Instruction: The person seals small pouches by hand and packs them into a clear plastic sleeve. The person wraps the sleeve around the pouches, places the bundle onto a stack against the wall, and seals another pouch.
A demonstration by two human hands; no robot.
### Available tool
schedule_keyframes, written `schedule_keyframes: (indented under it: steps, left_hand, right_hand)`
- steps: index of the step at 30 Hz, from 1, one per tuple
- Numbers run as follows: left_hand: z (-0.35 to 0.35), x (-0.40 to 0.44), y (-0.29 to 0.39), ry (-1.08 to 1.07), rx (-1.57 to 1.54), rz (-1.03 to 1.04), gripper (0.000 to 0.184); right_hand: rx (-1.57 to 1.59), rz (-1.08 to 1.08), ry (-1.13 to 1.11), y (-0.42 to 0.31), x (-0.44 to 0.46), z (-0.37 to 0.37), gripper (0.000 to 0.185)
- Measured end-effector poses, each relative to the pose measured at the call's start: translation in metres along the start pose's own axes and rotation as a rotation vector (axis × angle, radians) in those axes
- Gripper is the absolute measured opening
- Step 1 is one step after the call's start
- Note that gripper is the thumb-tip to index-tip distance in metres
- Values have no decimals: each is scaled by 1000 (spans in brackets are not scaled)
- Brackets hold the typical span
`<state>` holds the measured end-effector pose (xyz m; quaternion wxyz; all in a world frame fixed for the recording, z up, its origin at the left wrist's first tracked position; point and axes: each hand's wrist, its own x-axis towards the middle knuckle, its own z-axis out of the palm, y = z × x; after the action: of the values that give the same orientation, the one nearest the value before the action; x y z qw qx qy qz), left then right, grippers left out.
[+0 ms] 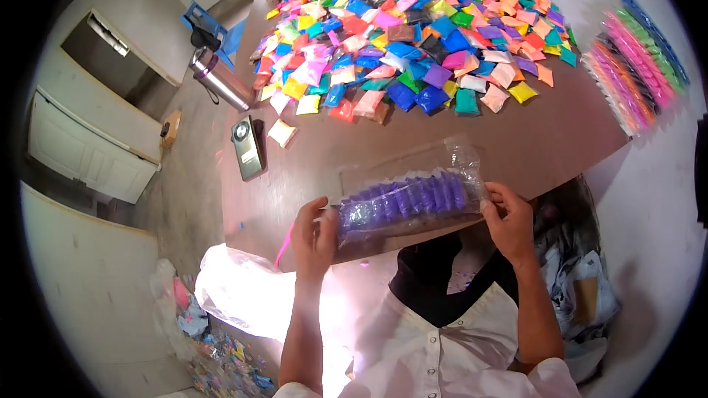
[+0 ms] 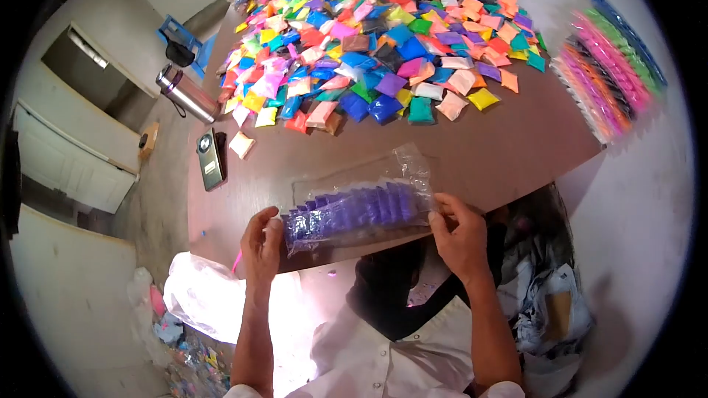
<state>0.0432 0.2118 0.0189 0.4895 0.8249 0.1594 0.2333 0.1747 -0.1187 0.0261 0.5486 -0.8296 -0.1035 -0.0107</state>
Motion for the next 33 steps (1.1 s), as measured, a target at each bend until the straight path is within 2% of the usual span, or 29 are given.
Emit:
schedule_keyframes:
  steps: [2,4,6,8,9,10,12,14,17,21,24,26,33]
  left_hand:
    - [-4,14,-4,99,90,-194,40]
    - [1,32,0,175,85,-142,40]
    - [2,53,-7,117,121,-160,37]
    - [6,71,-20,77,140,-135,33]
    - [9,78,-27,29,167,-102,29]
    - [13,84,-36,35,159,-109,29]
    - [20,90,-53,28,112,38,23]
    - [21,91,-60,31,78,-7,21]
    - [24,89,-59,60,2,-32,18]
    - [26,90,-58,118,9,36,15]
    - [24,90,-56,116,79,86,13]
    - [26,91,-59,130,60,96,12]
    - [27,92,-55,147,93,158,13]
  right_hand:
    - [-99,-50,6,2,1,-9,26]
    - [-113,-88,4,-7,6,-12,25]
    - [-128,-124,7,-20,14,-13,24]
    - [-211,-405,-57,-44,27,-2,25]
    - [-218,-410,-66,-57,33,5,25]
    - [-246,-476,-154,-71,37,15,27]
    - [-279,-542,-258,-88,48,40,28]
    - [-253,-678,-435,-95,58,70,33]
    - [-268,-757,-594,-97,70,111,38]
    - [-233,-748,-717,-92,74,148,40]
    - [-260,-821,-766,-88,73,158,38]
    - [-338,-733,-886,-89,74,157,36]
    - [-313,-741,-820,-87,73,163,33]
